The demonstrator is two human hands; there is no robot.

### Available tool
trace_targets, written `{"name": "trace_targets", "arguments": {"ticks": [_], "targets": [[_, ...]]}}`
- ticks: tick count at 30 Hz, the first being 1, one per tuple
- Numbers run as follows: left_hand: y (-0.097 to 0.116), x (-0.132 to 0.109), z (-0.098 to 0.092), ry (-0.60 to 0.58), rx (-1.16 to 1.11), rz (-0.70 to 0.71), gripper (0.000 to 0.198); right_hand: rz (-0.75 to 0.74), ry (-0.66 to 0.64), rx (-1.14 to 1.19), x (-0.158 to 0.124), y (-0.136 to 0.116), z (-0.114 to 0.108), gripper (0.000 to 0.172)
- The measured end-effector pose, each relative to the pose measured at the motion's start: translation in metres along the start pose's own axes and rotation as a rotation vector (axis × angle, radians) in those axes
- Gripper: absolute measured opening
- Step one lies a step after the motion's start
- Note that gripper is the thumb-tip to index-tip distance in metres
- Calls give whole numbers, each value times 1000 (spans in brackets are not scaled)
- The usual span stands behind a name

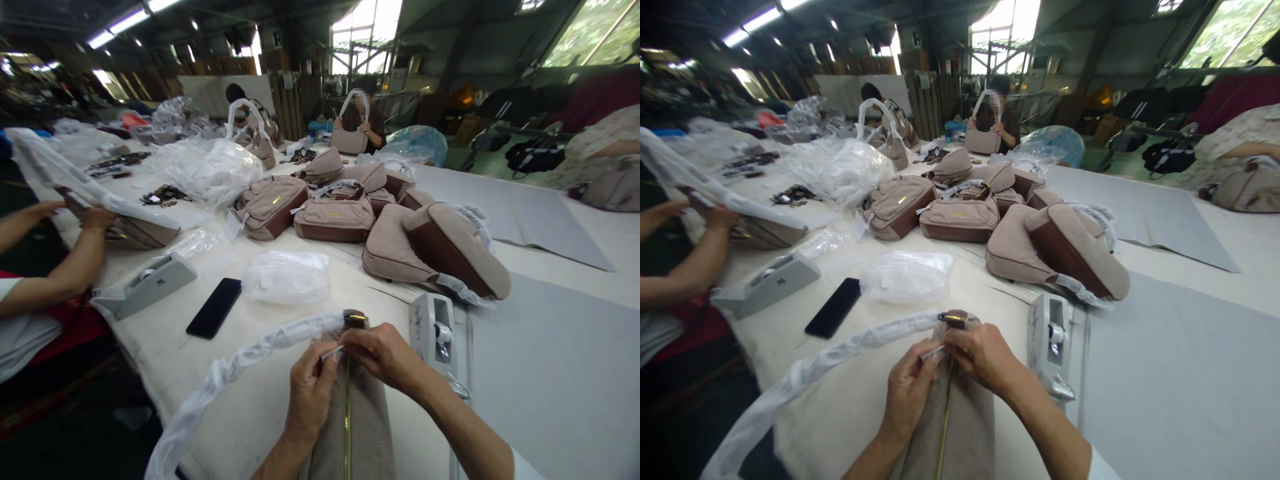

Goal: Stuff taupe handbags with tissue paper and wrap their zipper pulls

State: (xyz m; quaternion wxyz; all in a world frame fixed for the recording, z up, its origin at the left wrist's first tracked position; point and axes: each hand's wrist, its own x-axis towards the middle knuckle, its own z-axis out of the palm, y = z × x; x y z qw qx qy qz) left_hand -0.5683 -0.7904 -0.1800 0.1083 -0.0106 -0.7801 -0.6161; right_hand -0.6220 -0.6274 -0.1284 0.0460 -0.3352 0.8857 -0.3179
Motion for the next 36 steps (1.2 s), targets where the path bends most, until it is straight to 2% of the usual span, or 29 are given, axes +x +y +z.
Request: {"name": "trace_targets", "arguments": {"ticks": [4,7,10,13,17,21,24,26,29,32,36], "targets": [[-2,-2,0,23,100,192,13,-57,61,18,-10,9,7,24],[-2,-2,1,35,190,347,18,-21,35,79,-12,2,-6,30],[0,-2,3,56,252,438,19,36,-20,80,-5,-14,-25,31],[1,-1,3,57,293,508,20,10,-124,-10,7,-24,-36,22],[0,0,1,28,320,560,24,7,-298,-94,17,-22,-39,18],[1,2,0,24,328,607,27,21,-331,-212,19,-14,-34,15],[3,1,-1,16,332,576,25,-8,-331,-300,17,-11,-30,17],[6,0,-3,-20,309,481,24,-47,-325,-314,17,-10,-28,19],[13,-1,-6,-139,194,174,24,-78,-315,-320,16,-10,-27,18],[21,3,-7,-185,203,-93,20,-84,-311,-334,16,-11,-26,16],[25,7,-8,-177,318,-119,22,-108,-278,-358,17,-13,-22,15]]}}
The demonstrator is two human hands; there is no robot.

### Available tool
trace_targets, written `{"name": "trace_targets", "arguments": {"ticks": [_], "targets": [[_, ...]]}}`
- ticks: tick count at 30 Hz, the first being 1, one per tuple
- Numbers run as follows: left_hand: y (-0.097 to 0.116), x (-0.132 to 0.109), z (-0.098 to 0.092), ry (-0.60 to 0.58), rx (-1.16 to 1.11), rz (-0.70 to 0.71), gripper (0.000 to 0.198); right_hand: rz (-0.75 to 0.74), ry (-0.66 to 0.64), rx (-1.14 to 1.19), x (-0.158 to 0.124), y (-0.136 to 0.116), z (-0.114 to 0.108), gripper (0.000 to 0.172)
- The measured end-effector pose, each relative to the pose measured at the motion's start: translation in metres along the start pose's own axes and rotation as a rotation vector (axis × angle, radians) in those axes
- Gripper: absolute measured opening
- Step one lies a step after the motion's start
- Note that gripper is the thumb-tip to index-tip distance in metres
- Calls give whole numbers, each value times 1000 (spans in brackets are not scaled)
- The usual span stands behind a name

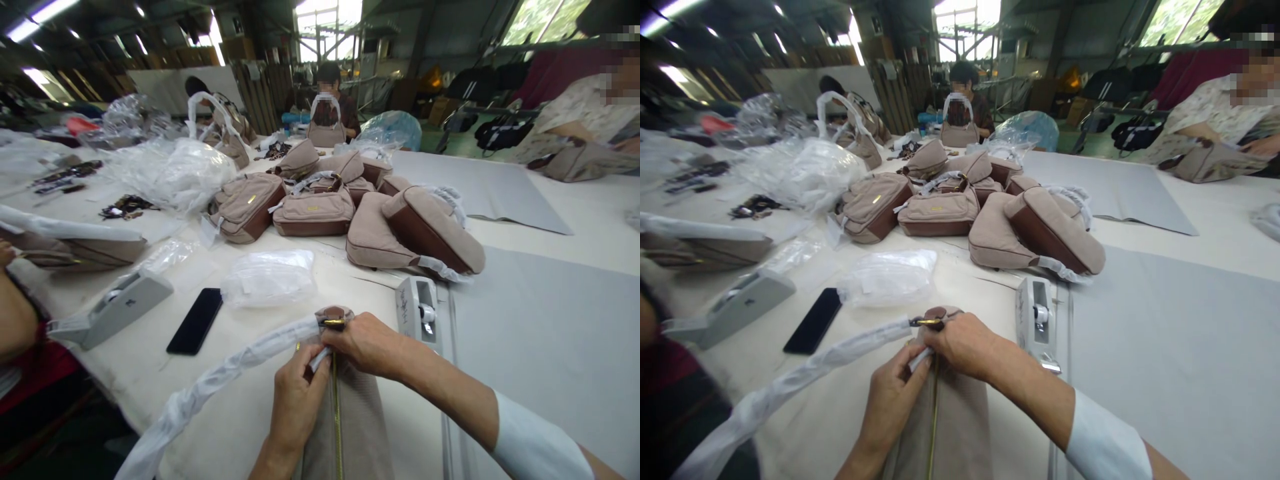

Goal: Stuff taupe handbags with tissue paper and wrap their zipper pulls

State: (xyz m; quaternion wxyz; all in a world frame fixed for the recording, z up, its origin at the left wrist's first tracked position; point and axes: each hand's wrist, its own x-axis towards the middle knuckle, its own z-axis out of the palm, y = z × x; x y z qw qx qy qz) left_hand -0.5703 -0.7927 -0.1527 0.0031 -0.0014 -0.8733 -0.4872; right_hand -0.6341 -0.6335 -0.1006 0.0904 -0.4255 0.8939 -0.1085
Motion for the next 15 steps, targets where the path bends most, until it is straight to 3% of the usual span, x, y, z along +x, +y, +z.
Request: {"name": "trace_targets", "arguments": {"ticks": [5,8,12,15], "targets": [[1,1,-2,-17,-30,-74,32,11,8,-68,0,-5,-3,15],[-1,0,-4,-2,-24,-124,38,6,97,-118,-6,-5,3,20],[-11,-6,-4,36,-31,-221,48,102,312,-130,-34,4,34,32],[-19,-14,0,70,-91,-282,52,332,629,-43,-75,12,60,34]]}}
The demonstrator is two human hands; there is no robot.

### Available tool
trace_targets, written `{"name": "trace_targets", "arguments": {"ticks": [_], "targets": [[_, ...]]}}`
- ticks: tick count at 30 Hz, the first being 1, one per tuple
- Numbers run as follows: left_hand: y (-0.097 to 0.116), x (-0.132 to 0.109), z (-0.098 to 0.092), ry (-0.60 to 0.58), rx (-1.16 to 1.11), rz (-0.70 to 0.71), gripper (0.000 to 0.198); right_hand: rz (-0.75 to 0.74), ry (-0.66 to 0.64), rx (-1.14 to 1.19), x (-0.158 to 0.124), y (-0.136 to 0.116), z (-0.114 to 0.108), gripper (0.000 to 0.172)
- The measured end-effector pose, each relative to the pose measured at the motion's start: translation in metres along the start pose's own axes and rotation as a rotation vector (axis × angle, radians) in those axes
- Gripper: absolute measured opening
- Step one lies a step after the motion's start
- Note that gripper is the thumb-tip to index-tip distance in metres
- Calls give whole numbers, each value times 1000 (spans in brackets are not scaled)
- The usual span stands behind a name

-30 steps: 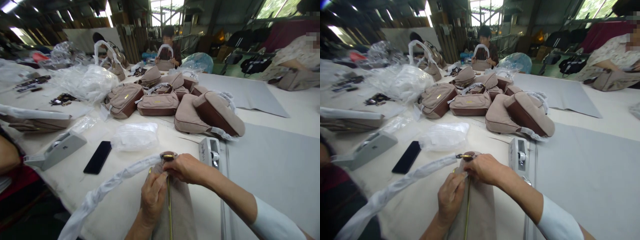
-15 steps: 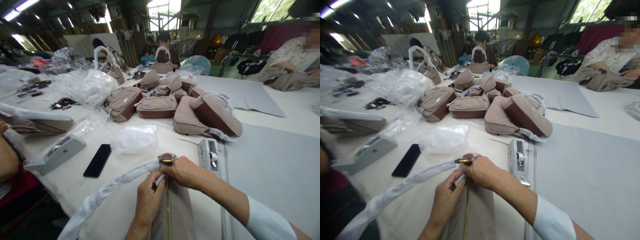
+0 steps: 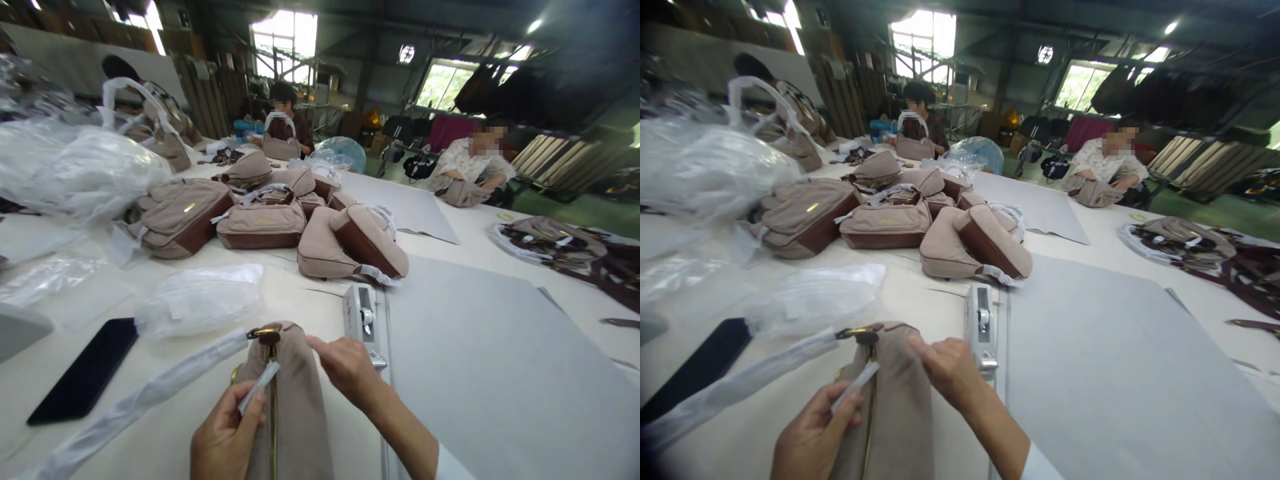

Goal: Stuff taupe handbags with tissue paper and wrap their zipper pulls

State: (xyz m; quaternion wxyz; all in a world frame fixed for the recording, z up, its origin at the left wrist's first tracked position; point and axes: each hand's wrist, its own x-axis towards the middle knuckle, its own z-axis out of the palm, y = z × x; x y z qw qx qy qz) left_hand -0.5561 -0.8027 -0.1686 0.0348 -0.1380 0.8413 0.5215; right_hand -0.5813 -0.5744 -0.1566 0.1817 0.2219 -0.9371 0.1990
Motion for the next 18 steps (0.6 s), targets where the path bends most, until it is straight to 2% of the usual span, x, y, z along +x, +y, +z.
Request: {"name": "trace_targets", "arguments": {"ticks": [2,3,5,6,8,11,14,18], "targets": [[-5,-3,3,28,-60,-30,54,360,186,91,-28,19,-9,30],[-6,-4,4,41,-92,-42,55,571,223,146,-39,29,-15,29],[-7,-4,7,55,-146,-51,55,902,183,259,-57,48,-27,29],[-6,-4,8,56,-165,-50,54,997,129,314,-64,56,-31,29],[-5,-3,10,47,-181,-38,53,1097,34,421,-72,67,-34,31],[-3,-2,12,32,-201,-25,51,1213,-32,580,-75,72,-26,35],[-5,-2,12,22,-263,-33,50,1317,-45,727,-70,68,-23,34],[-14,1,11,6,-299,-39,47,1335,0,868,-68,50,-40,36]]}}
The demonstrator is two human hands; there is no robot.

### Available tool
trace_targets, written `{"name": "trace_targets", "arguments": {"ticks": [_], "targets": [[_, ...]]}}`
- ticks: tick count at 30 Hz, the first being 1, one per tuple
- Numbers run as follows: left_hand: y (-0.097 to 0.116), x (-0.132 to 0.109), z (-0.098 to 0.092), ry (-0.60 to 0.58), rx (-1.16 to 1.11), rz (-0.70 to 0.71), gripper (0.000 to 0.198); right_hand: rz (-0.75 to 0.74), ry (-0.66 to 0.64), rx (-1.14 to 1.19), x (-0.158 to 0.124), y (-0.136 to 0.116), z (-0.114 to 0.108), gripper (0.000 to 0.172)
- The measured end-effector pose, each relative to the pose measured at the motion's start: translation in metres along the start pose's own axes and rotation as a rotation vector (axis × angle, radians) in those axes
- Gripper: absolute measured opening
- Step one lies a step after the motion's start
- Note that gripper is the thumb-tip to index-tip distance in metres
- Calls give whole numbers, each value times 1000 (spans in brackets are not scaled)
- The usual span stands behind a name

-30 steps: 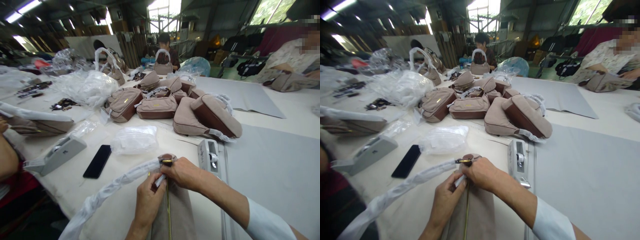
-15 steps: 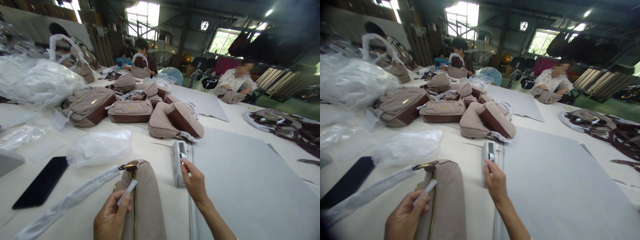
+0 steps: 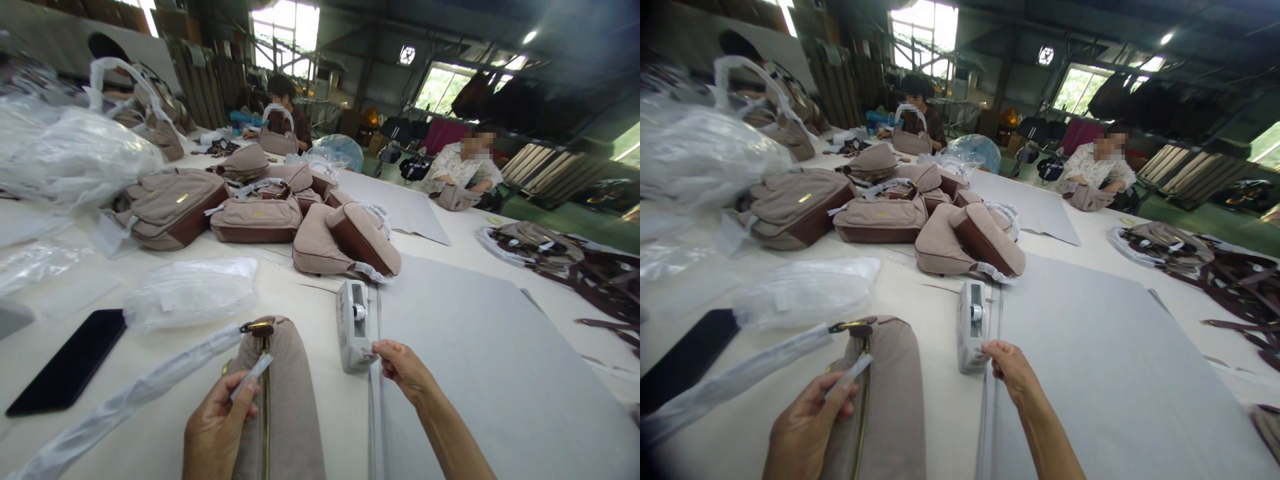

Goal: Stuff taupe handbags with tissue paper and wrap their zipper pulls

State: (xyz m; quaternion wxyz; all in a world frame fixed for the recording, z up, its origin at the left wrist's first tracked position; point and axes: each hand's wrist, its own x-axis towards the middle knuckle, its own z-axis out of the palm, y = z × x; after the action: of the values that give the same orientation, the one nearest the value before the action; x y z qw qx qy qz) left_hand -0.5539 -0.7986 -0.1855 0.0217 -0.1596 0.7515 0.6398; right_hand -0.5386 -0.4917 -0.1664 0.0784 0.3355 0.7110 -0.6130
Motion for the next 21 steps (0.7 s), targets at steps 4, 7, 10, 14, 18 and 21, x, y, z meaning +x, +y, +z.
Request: {"name": "trace_targets", "arguments": {"ticks": [4,7,10,14,18,21], "targets": [[-3,1,1,8,-27,8,43,51,-14,109,-27,11,-1,40],[0,0,5,7,-47,6,42,113,8,197,-30,32,4,43],[5,-2,6,1,-31,10,43,98,65,179,-21,52,12,43],[7,0,2,-5,17,54,40,104,150,67,-18,77,21,43],[8,1,-6,25,221,248,29,-31,220,-69,-44,84,32,39],[9,1,-8,77,349,448,17,-197,177,-105,-62,52,42,34]]}}
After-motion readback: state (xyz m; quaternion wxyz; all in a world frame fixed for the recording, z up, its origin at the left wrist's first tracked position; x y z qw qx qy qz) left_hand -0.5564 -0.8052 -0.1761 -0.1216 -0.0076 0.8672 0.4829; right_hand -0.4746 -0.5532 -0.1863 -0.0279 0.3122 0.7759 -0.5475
